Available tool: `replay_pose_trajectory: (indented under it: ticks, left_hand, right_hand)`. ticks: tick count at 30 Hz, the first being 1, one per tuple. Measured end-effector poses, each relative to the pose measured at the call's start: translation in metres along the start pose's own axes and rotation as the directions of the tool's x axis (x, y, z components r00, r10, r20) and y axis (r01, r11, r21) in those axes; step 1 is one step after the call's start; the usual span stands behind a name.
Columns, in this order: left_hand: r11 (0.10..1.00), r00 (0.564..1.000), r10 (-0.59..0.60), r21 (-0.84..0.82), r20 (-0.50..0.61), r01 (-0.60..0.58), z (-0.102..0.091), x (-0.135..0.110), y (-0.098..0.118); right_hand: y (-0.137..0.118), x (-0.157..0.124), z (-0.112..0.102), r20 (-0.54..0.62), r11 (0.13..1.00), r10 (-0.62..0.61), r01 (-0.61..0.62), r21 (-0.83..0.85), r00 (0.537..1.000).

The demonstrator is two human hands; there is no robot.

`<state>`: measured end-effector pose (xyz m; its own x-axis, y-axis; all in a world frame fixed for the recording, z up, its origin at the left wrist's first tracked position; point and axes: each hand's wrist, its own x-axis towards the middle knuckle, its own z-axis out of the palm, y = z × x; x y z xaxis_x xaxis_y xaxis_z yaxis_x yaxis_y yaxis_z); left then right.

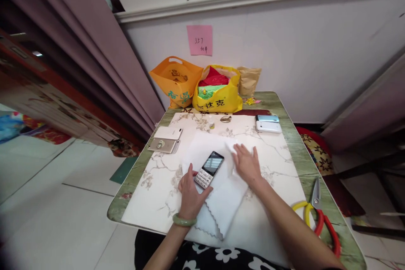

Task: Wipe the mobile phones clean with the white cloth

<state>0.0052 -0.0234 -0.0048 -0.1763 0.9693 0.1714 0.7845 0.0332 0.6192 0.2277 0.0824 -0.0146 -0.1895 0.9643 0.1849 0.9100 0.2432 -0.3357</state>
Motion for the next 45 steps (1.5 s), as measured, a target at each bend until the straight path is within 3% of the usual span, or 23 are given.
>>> replay_pose_trajectory:
  ticks: [3,6,11,17,21,24,27,28,31,32,33,35,36,37,39,40,43,45]
  left_hand:
    - [1.0,1.0,-0.008,0.002,0.01,0.008,-0.002,0.001,0.002]
    - [1.0,1.0,-0.02,0.011,0.012,0.02,-0.002,0.003,0.001]
    - [0.999,1.0,0.008,0.039,0.006,-0.008,0.0,0.004,-0.004]
    - [0.995,0.999,0.032,0.096,0.002,-0.032,-0.002,0.004,-0.001]
    - [0.976,0.976,0.214,0.034,0.032,-0.215,-0.004,-0.005,0.013]
    - [0.929,0.913,0.35,-0.204,0.209,-0.31,-0.001,-0.017,0.029]
    - [0.867,0.851,0.394,-0.447,0.347,-0.22,0.0,-0.03,0.047]
    - [0.834,0.809,0.437,-0.514,0.393,-0.201,-0.002,-0.034,0.053]
    - [0.698,0.609,0.624,-0.7,0.489,-0.153,-0.009,-0.038,0.069]
    - [0.672,0.588,0.643,-0.73,0.492,-0.124,-0.012,-0.037,0.071]
    - [0.671,0.624,0.619,-0.734,0.477,-0.105,-0.014,-0.035,0.072]
    - [0.741,0.829,0.433,-0.663,0.354,-0.105,-0.016,-0.029,0.064]
    - [0.799,0.927,0.299,-0.59,0.226,-0.115,-0.016,-0.024,0.057]
    - [0.859,0.984,0.168,-0.497,0.055,-0.119,-0.015,-0.019,0.049]
    - [0.949,0.983,0.047,-0.3,-0.179,-0.1,-0.015,-0.009,0.03]
    - [0.977,0.975,0.029,-0.201,-0.221,-0.074,-0.014,-0.005,0.021]
    - [0.999,0.995,0.031,0.016,-0.099,-0.029,-0.01,0.001,0.004]
    - [0.998,0.999,0.025,0.061,-0.029,-0.023,-0.005,0.0,-0.001]
  right_hand:
    - [0.036,0.008,-0.018,-0.059,0.994,0.106,-0.108,-0.034,0.993]
    - [0.057,0.004,-0.035,-0.043,0.985,0.164,-0.166,-0.05,0.985]
    - [0.063,-0.007,-0.045,-0.021,0.938,0.336,-0.337,-0.086,0.942]
    - [0.071,-0.007,-0.048,-0.035,0.897,0.442,-0.442,0.01,0.896]
    - [0.078,-0.005,-0.047,-0.003,0.87,0.474,-0.467,0.156,0.881]
    - [0.082,-0.003,-0.045,-0.001,0.844,0.497,-0.483,0.232,0.868]
    - [0.082,0.002,-0.042,-0.027,0.796,0.514,-0.465,0.386,0.857]
    - [0.079,0.005,-0.041,-0.023,0.767,0.521,-0.457,0.45,0.853]
    - [0.054,0.01,-0.039,0.018,0.608,0.565,-0.431,0.666,0.825]
    - [0.04,0.01,-0.039,0.031,0.535,0.577,-0.407,0.74,0.816]
    - [0.025,0.01,-0.038,0.047,0.458,0.578,-0.371,0.808,0.815]
    - [-0.009,0.006,-0.036,0.083,0.353,0.5,-0.29,0.889,0.862]
    - [-0.024,0.005,-0.034,0.115,0.327,0.394,-0.256,0.91,0.912]
    - [-0.037,0.003,-0.032,0.197,0.304,0.207,-0.255,0.918,0.958]
    - [-0.054,0.002,-0.025,0.262,0.348,-0.019,-0.24,0.906,0.965]
    - [-0.059,0.002,-0.021,0.241,0.424,-0.043,-0.201,0.883,0.97]
    - [-0.064,0.0,-0.004,-0.017,0.757,-0.058,0.055,0.651,0.998]
    - [-0.066,-0.007,0.007,-0.094,0.842,-0.301,0.31,0.442,0.949]
